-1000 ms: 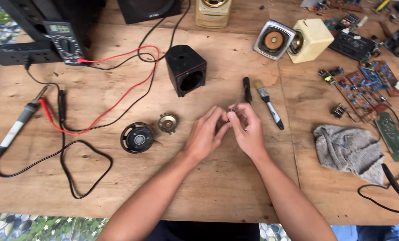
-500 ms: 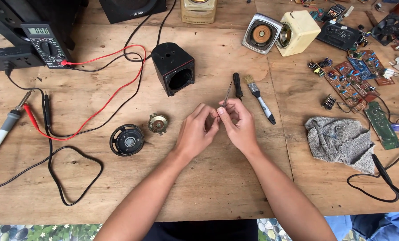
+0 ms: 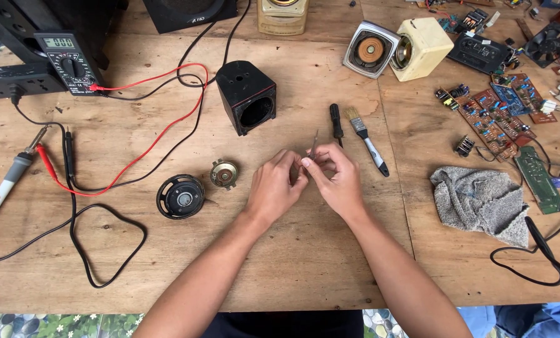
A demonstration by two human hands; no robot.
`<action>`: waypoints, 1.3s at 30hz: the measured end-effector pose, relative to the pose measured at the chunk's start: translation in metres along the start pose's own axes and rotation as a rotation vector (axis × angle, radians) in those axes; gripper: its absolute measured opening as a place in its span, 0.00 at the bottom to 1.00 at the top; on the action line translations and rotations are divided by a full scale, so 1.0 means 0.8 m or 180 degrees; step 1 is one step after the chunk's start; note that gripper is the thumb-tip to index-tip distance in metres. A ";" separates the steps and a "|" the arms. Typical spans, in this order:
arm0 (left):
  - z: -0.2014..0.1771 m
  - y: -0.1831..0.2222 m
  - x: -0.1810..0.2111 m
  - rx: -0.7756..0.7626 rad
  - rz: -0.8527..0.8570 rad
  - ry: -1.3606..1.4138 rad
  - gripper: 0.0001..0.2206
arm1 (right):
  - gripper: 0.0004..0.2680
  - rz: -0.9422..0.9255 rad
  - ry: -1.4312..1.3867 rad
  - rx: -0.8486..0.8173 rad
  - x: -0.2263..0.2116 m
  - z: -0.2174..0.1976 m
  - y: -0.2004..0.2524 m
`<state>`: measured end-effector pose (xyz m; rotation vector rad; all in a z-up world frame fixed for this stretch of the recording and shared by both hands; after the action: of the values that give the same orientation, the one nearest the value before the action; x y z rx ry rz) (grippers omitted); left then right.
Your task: Cleaning the internal components of a small speaker driver using a precision screwdriver to scrape away debris.
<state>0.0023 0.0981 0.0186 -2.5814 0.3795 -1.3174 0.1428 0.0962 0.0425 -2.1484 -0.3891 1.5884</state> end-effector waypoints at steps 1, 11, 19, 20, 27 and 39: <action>0.001 0.000 -0.004 0.0006 -0.0011 -0.0001 0.03 | 0.04 0.0002 -0.0004 -0.0012 0.004 0.001 0.003; -0.007 -0.001 0.010 0.0008 0.0023 0.0029 0.05 | 0.07 0.0139 0.0137 -0.0062 0.016 -0.002 0.006; -0.015 0.002 0.012 -0.0063 0.0184 0.0212 0.06 | 0.07 0.0292 0.0081 -0.0086 0.046 -0.003 0.011; -0.016 0.003 0.012 -0.0115 0.0224 0.0190 0.06 | 0.07 0.0284 0.0150 -0.0088 0.047 -0.003 0.012; -0.007 0.002 0.006 -0.0309 0.0175 0.0058 0.05 | 0.08 0.0450 0.0218 -0.0109 0.049 -0.006 0.015; -0.004 0.001 0.004 -0.0322 0.0201 0.0044 0.06 | 0.08 0.0328 0.0175 -0.0093 0.049 -0.004 0.016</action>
<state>0.0017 0.0960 0.0226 -2.6197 0.5389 -1.3278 0.1571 0.1030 0.0045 -2.2621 -0.2901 1.5834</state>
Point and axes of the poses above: each hand's wrist, its own y-axis away from the middle knuckle, its own z-axis out of the palm, x = y × z, the point moved 9 cm from there along -y, towards the middle knuckle, and after that the axes turned 3 degrees about x, right-handed, at the moved point
